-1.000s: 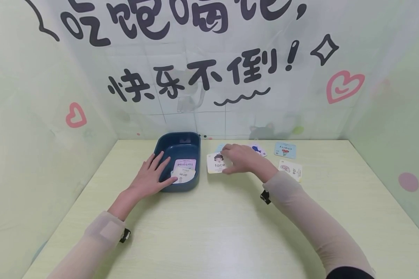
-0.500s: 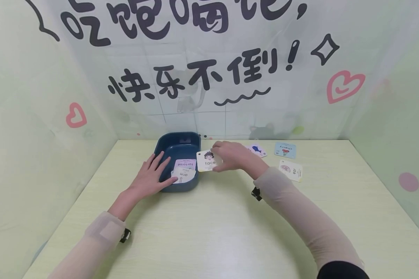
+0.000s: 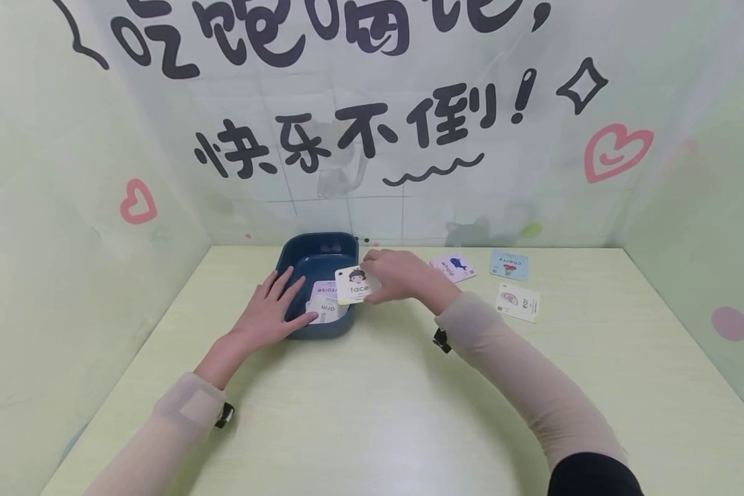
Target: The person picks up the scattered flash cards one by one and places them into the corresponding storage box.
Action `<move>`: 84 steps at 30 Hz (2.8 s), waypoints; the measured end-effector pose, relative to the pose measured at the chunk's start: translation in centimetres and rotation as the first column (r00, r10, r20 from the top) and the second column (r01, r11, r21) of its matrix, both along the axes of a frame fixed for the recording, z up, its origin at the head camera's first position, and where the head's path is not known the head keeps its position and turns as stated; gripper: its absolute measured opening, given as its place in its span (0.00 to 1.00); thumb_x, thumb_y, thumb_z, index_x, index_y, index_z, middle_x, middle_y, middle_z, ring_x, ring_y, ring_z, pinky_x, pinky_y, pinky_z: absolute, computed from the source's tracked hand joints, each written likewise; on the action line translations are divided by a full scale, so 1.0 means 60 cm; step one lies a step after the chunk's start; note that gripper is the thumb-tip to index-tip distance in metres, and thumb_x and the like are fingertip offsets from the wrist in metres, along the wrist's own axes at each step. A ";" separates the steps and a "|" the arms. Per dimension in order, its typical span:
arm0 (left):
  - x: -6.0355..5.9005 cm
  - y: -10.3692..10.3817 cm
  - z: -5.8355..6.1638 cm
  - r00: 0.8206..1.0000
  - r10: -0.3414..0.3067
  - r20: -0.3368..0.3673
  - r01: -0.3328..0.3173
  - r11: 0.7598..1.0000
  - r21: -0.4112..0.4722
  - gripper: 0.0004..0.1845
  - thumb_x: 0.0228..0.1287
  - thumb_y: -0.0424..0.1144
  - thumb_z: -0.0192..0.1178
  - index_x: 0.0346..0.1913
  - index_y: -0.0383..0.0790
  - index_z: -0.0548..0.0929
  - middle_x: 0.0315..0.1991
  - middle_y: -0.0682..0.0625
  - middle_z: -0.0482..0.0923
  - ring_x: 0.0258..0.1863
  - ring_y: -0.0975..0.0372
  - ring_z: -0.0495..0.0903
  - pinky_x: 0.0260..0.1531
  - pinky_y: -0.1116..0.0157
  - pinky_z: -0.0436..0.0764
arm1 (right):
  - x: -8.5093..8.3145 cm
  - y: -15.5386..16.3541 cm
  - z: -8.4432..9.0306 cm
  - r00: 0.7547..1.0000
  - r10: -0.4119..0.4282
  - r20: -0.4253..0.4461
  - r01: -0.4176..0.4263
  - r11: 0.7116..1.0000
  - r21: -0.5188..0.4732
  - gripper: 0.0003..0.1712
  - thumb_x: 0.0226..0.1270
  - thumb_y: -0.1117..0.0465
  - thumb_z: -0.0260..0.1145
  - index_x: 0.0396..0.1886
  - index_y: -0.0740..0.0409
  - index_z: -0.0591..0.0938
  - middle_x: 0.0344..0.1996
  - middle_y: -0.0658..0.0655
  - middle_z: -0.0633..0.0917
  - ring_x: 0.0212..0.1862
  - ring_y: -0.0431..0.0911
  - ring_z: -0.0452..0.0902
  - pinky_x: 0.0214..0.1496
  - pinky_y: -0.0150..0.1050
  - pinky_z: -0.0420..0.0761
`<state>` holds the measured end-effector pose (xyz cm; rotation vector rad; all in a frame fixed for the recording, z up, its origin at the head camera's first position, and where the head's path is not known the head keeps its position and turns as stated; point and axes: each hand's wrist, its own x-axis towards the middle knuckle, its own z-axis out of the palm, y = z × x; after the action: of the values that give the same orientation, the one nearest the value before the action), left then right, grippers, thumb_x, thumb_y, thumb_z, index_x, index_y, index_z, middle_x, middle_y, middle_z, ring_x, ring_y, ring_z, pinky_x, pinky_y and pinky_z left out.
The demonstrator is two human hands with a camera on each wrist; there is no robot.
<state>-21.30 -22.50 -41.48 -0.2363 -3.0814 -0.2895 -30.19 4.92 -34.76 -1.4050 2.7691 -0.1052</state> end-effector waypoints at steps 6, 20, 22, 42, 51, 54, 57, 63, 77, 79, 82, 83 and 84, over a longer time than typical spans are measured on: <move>-0.001 -0.001 -0.001 1.000 0.001 0.004 -0.001 1.000 -0.009 0.49 0.63 0.70 0.54 0.79 0.45 0.56 0.82 0.41 0.42 0.80 0.40 0.40 0.76 0.36 0.48 | -0.003 -0.017 -0.007 1.000 0.017 -0.008 -0.017 1.000 -0.003 0.38 0.60 0.42 0.70 0.64 0.60 0.78 0.61 0.58 0.80 0.59 0.51 0.79 0.59 0.47 0.82; 0.000 -0.001 0.001 1.000 -0.010 0.005 0.010 1.000 0.001 0.50 0.63 0.70 0.54 0.79 0.45 0.55 0.82 0.41 0.41 0.80 0.40 0.39 0.76 0.36 0.47 | -0.002 -0.048 -0.013 1.000 0.025 -0.001 -0.025 1.000 0.019 0.37 0.60 0.42 0.70 0.65 0.58 0.78 0.63 0.57 0.79 0.60 0.50 0.78 0.57 0.46 0.82; 0.000 -0.001 0.001 1.000 -0.011 0.003 0.011 1.000 0.003 0.50 0.63 0.70 0.55 0.79 0.45 0.55 0.82 0.41 0.41 0.80 0.40 0.39 0.75 0.36 0.47 | -0.002 -0.051 -0.015 1.000 0.025 -0.003 -0.025 0.999 0.023 0.37 0.61 0.42 0.70 0.65 0.57 0.78 0.63 0.57 0.79 0.60 0.50 0.78 0.57 0.46 0.82; -0.001 0.000 0.000 1.000 -0.007 -0.004 0.007 1.000 -0.023 0.49 0.64 0.70 0.54 0.79 0.45 0.55 0.82 0.41 0.42 0.80 0.40 0.40 0.75 0.36 0.49 | 0.008 -0.064 -0.016 1.000 0.010 0.014 -0.010 0.998 0.065 0.39 0.63 0.41 0.69 0.69 0.55 0.75 0.66 0.57 0.78 0.67 0.52 0.74 0.66 0.49 0.78; 0.001 0.002 0.004 1.000 -0.009 -0.010 0.009 1.000 -0.014 0.49 0.63 0.69 0.54 0.79 0.44 0.56 0.82 0.41 0.43 0.80 0.39 0.41 0.75 0.36 0.49 | 0.011 -0.049 -0.013 1.000 0.004 0.023 -0.005 1.000 0.028 0.39 0.63 0.41 0.70 0.68 0.56 0.75 0.66 0.58 0.78 0.67 0.53 0.74 0.66 0.50 0.78; 0.003 0.002 0.006 1.000 -0.008 -0.008 0.008 1.000 -0.011 0.49 0.63 0.69 0.55 0.79 0.44 0.56 0.82 0.40 0.43 0.80 0.39 0.41 0.75 0.36 0.49 | 0.011 -0.039 -0.012 1.000 -0.005 0.030 0.005 1.000 -0.005 0.39 0.62 0.42 0.71 0.68 0.56 0.75 0.66 0.58 0.78 0.67 0.53 0.75 0.66 0.50 0.78; 0.004 0.001 0.007 1.000 -0.007 -0.006 0.007 1.000 -0.009 0.49 0.63 0.69 0.55 0.79 0.44 0.56 0.82 0.40 0.43 0.80 0.39 0.41 0.75 0.36 0.49 | 0.010 -0.024 -0.012 0.999 -0.015 0.030 0.016 0.999 -0.033 0.38 0.61 0.43 0.71 0.67 0.56 0.76 0.65 0.58 0.79 0.66 0.53 0.75 0.65 0.50 0.79; 0.004 0.000 0.004 1.000 -0.007 -0.011 0.007 1.000 -0.005 0.49 0.63 0.69 0.55 0.79 0.44 0.56 0.82 0.41 0.43 0.80 0.39 0.42 0.75 0.36 0.49 | 0.004 0.008 -0.016 0.995 -0.074 0.067 0.076 0.997 -0.032 0.38 0.63 0.42 0.69 0.69 0.55 0.75 0.66 0.57 0.78 0.68 0.53 0.74 0.66 0.51 0.78; 0.005 0.000 -0.002 1.000 -0.010 -0.012 0.010 1.000 0.007 0.49 0.63 0.69 0.55 0.79 0.45 0.56 0.82 0.41 0.43 0.80 0.40 0.41 0.75 0.36 0.48 | -0.001 0.105 -0.029 0.972 -0.199 0.121 0.206 0.977 -0.047 0.39 0.62 0.44 0.70 0.69 0.56 0.74 0.67 0.61 0.76 0.69 0.58 0.71 0.67 0.58 0.75; 0.005 0.000 -0.003 1.000 -0.010 -0.011 0.010 1.000 0.007 0.49 0.63 0.69 0.55 0.79 0.45 0.56 0.82 0.41 0.43 0.80 0.40 0.41 0.75 0.36 0.48 | -0.002 0.121 -0.033 0.969 -0.213 0.123 0.221 0.974 -0.057 0.39 0.62 0.44 0.71 0.69 0.57 0.74 0.67 0.61 0.77 0.69 0.58 0.72 0.66 0.58 0.75; 0.006 0.000 -0.002 1.000 -0.009 -0.012 0.009 1.000 0.010 0.49 0.63 0.69 0.55 0.79 0.45 0.56 0.82 0.41 0.44 0.80 0.40 0.41 0.75 0.36 0.49 | -0.004 0.145 -0.039 0.967 -0.228 0.118 0.237 0.968 -0.078 0.39 0.61 0.45 0.72 0.68 0.59 0.75 0.65 0.62 0.78 0.67 0.59 0.73 0.65 0.58 0.75; 0.006 0.000 -0.002 1.000 -0.009 -0.013 0.010 1.000 0.010 0.49 0.63 0.69 0.55 0.79 0.45 0.56 0.82 0.41 0.44 0.80 0.40 0.41 0.75 0.36 0.49 | -0.005 0.152 -0.041 0.967 -0.229 0.110 0.238 0.967 -0.085 0.39 0.61 0.46 0.72 0.68 0.59 0.75 0.65 0.63 0.78 0.66 0.60 0.73 0.65 0.59 0.76; 0.006 0.001 -0.001 1.000 -0.010 -0.013 0.010 1.000 0.010 0.49 0.63 0.69 0.55 0.79 0.45 0.56 0.82 0.41 0.44 0.80 0.40 0.41 0.75 0.36 0.49 | -0.006 0.160 -0.043 0.966 -0.235 0.109 0.245 0.965 -0.091 0.39 0.61 0.46 0.72 0.67 0.60 0.75 0.65 0.63 0.78 0.66 0.60 0.73 0.65 0.58 0.75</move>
<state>-20.96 -22.45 -41.54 -0.2519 -3.0656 -0.3028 -30.53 14.52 -37.32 -1.0429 2.8753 -0.3199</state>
